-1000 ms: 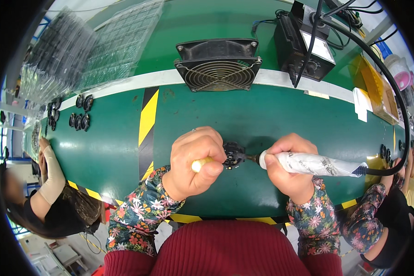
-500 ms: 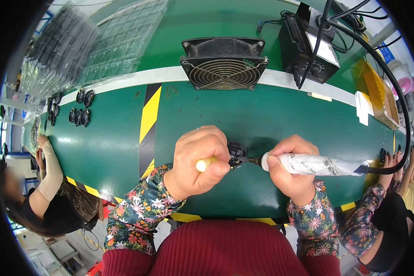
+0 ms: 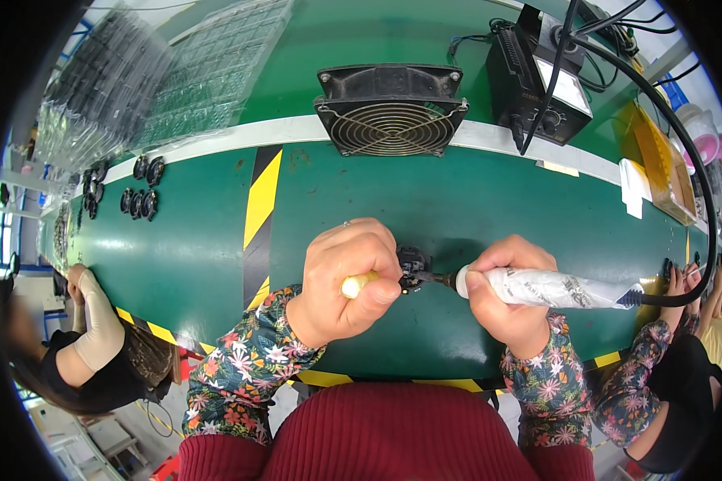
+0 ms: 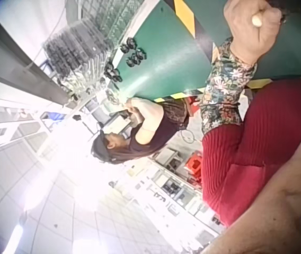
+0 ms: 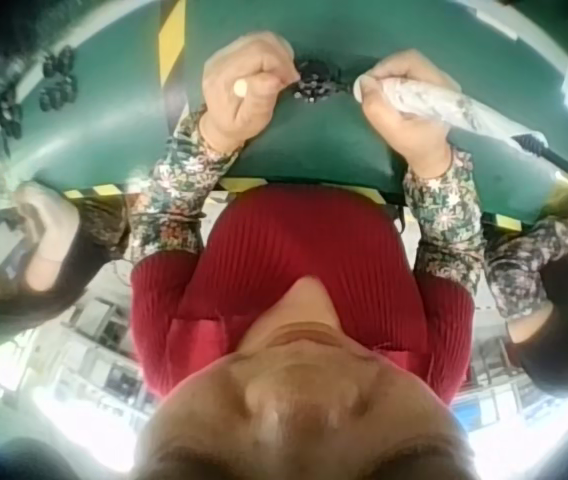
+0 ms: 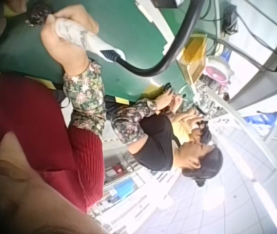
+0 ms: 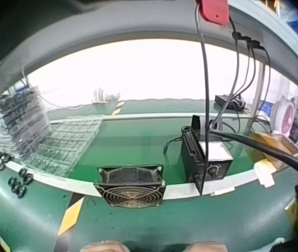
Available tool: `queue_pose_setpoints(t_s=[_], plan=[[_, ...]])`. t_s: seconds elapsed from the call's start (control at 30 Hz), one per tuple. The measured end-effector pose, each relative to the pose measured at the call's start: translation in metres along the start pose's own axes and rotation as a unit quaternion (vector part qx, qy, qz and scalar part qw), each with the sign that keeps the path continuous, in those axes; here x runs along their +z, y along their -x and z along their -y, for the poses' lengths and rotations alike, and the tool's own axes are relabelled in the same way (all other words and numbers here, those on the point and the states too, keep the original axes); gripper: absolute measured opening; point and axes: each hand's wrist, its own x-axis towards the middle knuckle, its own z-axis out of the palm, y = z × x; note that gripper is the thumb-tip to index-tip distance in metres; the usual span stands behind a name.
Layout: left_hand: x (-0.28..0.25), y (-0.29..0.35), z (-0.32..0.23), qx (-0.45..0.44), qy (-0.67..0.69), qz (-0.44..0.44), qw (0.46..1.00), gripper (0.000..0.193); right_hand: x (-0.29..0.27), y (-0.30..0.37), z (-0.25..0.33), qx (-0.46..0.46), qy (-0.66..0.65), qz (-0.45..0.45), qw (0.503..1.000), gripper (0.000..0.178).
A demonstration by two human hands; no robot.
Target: The person solders electronic components onto round device casings on an assembly line table using a soldering iron.
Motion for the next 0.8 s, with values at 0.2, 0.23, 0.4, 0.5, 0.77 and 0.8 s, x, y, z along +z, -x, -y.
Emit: queue_pose_setpoints(t_s=[0.2,0.23,0.4,0.5,0.77,0.8], plan=[[-0.0002,-0.0004,0.001,0.001,-0.002,-0.001,1.0,0.039,-0.0015,-0.0006,0.0,-0.004,0.005,0.001,1.0,0.015],[-0.0001,-0.0005,0.0011,0.001,0.0,-0.002,1.0,0.038,-0.0021,-0.0007,-0.0001,-0.009,0.011,0.002,1.0,0.015],[-0.0013,-0.0011,0.002,-0.011,0.005,-0.002,1.0,0.037,-0.0011,0.0005,-0.0003,0.002,-0.005,0.007,1.0,0.015],[-0.0016,-0.0011,0.0026,-0.018,0.007,-0.005,1.0,0.036,0.0003,0.0015,-0.0009,0.012,-0.015,0.005,1.0,0.015],[-0.0014,-0.0015,0.0037,-0.017,0.008,-0.003,1.0,0.034,0.0042,0.0022,-0.0022,0.026,-0.023,0.007,0.999,0.015],[-0.0014,-0.0013,0.0038,-0.016,0.006,-0.003,1.0,0.034,0.0041,0.0022,-0.0022,0.027,-0.024,0.008,0.999,0.015]])
